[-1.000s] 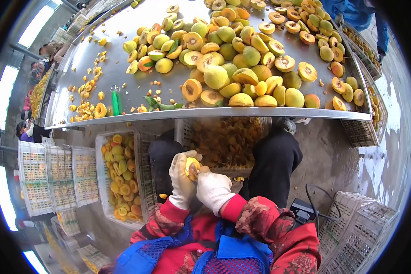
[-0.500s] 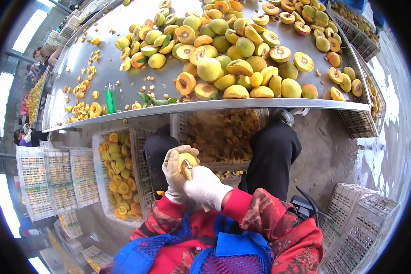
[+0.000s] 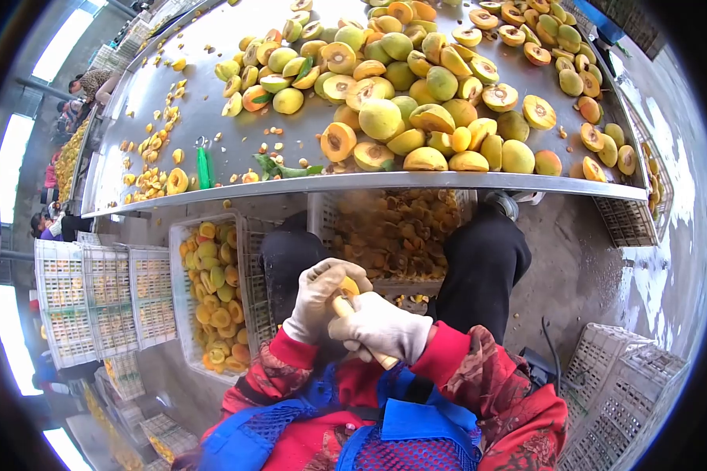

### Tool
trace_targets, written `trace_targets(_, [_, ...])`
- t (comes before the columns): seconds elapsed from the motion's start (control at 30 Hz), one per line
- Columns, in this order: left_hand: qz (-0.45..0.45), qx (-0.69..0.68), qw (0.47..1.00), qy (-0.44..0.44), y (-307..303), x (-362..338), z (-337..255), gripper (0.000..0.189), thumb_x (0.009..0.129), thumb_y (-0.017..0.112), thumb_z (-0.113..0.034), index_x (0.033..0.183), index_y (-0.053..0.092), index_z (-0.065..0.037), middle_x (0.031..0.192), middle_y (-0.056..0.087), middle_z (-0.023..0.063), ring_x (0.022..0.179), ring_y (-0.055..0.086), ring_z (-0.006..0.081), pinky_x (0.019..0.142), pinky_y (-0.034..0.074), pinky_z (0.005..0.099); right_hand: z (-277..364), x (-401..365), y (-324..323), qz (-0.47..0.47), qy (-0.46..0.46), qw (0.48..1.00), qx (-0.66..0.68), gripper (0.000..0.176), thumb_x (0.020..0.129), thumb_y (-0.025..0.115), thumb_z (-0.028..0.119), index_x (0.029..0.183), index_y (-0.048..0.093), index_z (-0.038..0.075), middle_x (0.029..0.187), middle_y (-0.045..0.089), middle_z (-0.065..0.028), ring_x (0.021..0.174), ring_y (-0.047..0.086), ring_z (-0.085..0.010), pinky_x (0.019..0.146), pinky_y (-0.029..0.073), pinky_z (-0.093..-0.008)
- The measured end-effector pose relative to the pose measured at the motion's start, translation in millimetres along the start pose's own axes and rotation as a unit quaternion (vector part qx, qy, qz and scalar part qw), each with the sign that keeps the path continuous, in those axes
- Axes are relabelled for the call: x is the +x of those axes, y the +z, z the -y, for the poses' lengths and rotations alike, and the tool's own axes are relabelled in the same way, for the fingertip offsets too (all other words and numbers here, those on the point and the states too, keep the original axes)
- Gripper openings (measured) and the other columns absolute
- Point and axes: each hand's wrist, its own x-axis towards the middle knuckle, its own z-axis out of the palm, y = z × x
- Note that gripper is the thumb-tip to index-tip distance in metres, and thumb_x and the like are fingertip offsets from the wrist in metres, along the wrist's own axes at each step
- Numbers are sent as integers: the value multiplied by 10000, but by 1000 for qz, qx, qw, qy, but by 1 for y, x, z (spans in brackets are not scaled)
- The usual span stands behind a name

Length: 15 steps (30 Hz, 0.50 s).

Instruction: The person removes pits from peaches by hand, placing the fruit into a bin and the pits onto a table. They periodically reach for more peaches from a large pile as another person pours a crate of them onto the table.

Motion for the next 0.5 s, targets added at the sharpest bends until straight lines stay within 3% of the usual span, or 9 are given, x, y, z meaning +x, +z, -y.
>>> trace_targets(0.1, [14, -6, 1000, -9, -2, 1, 2, 281, 907, 584, -248, 962, 648, 20, 828, 673, 165, 737, 657, 217, 681, 542, 319, 15, -12, 1, 5, 107, 976, 190, 195, 779, 635, 169, 664, 515, 67, 530, 489, -9, 402, 463, -103, 377, 359, -247])
trace_targets(0.17, [19, -7, 1000, -4, 1, 1, 2, 284, 907, 583, -249, 970, 646, 21, 827, 673, 166, 721, 658, 217, 660, 545, 312, 4, -8, 5, 0, 85, 967, 239, 198, 786, 638, 170, 663, 515, 76, 533, 489, -7, 399, 453, -102, 374, 348, -246])
trace_targets(0.23, [-78, -12, 996, 31, 11, 3, 1, 304, 916, 573, -268, 997, 633, 19, 838, 671, 170, 667, 653, 212, 599, 545, 296, 6, -7, 13, -37, 72, 942, 326, 227, 804, 639, 180, 639, 507, 99, 534, 488, -2, 400, 432, -101, 374, 325, -243])
trace_targets(0.27, [-76, -10, 996, 42, 13, 6, 0, 304, 916, 573, -268, 997, 633, 19, 838, 671, 170, 667, 653, 212, 599, 545, 296, -12, 3, 14, -19, 44, 941, 334, 209, 812, 632, 181, 664, 514, 92, 534, 485, 1, 408, 435, -98, 381, 328, -242])
trace_targets(0.33, [-179, -20, 980, 82, 22, 9, -9, 327, 931, 555, -295, 1018, 613, 15, 840, 670, 168, 615, 643, 207, 544, 536, 282, 2, 0, 21, -55, -17, 954, 295, 161, 813, 630, 185, 732, 544, 76, 528, 477, 7, 420, 435, -90, 395, 330, -232])
trace_targets(0.37, [-217, -37, 974, 56, 28, 8, -15, 358, 948, 524, -341, 1034, 597, -1, 875, 668, 164, 635, 644, 215, 560, 539, 297, 11, -6, 23, -52, -22, 955, 290, 161, 813, 630, 185, 732, 544, 76, 528, 477, 7, 420, 435, -90, 395, 330, -232])
trace_targets(0.47, [-211, -126, 963, 111, 26, 12, -17, 403, 956, 493, -393, 1061, 584, -15, 921, 660, 160, 665, 648, 224, 578, 540, 308, 31, -22, 15, -62, -48, 973, 218, 145, 817, 626, 188, 826, 575, 53, 555, 490, 10, 442, 443, -84, 414, 337, -227])
trace_targets(0.5, [-187, -167, 961, 113, 24, 15, -15, 446, 961, 458, -434, 1090, 573, -23, 972, 652, 155, 696, 653, 230, 585, 539, 315, 27, -27, 2, -7, -47, 956, 288, 153, 820, 623, 193, 851, 585, 49, 578, 505, 10, 458, 453, -82, 424, 344, -225])
